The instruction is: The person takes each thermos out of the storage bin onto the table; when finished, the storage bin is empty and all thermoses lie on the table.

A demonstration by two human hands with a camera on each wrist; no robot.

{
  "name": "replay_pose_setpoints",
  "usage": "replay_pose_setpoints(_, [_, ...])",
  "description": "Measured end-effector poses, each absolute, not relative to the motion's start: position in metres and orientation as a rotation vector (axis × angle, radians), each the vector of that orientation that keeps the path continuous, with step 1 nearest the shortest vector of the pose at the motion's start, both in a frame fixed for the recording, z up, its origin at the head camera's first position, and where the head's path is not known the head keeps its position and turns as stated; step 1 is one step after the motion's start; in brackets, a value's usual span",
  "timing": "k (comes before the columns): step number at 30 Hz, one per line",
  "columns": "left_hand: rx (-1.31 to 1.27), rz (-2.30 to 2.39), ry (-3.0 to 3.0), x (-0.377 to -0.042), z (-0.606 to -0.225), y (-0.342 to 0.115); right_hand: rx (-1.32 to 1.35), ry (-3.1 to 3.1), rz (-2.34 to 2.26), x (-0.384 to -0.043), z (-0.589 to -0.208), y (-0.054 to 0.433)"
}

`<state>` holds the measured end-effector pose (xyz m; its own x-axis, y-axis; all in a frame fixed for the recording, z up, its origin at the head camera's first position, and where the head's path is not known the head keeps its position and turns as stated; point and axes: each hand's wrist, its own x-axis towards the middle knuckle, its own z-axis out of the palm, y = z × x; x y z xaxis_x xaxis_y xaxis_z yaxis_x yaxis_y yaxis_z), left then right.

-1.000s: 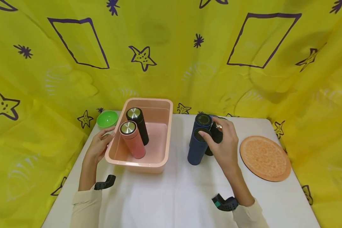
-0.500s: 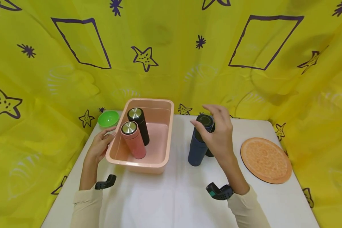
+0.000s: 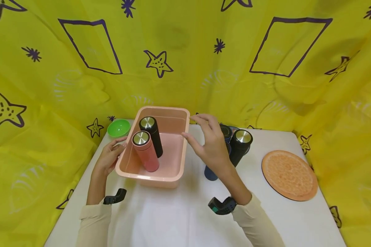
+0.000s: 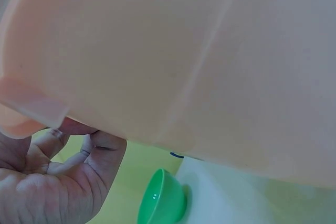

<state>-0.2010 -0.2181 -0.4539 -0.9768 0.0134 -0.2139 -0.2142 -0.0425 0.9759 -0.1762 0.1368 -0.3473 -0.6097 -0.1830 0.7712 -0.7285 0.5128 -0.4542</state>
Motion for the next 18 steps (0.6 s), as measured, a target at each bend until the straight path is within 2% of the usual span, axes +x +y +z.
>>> replay_pose_setpoints(18, [-0.235,2.104,2.081,-0.202,-0.454,-0.22,0.88,-2.277,1.283,-0.209,-0.371,0.084])
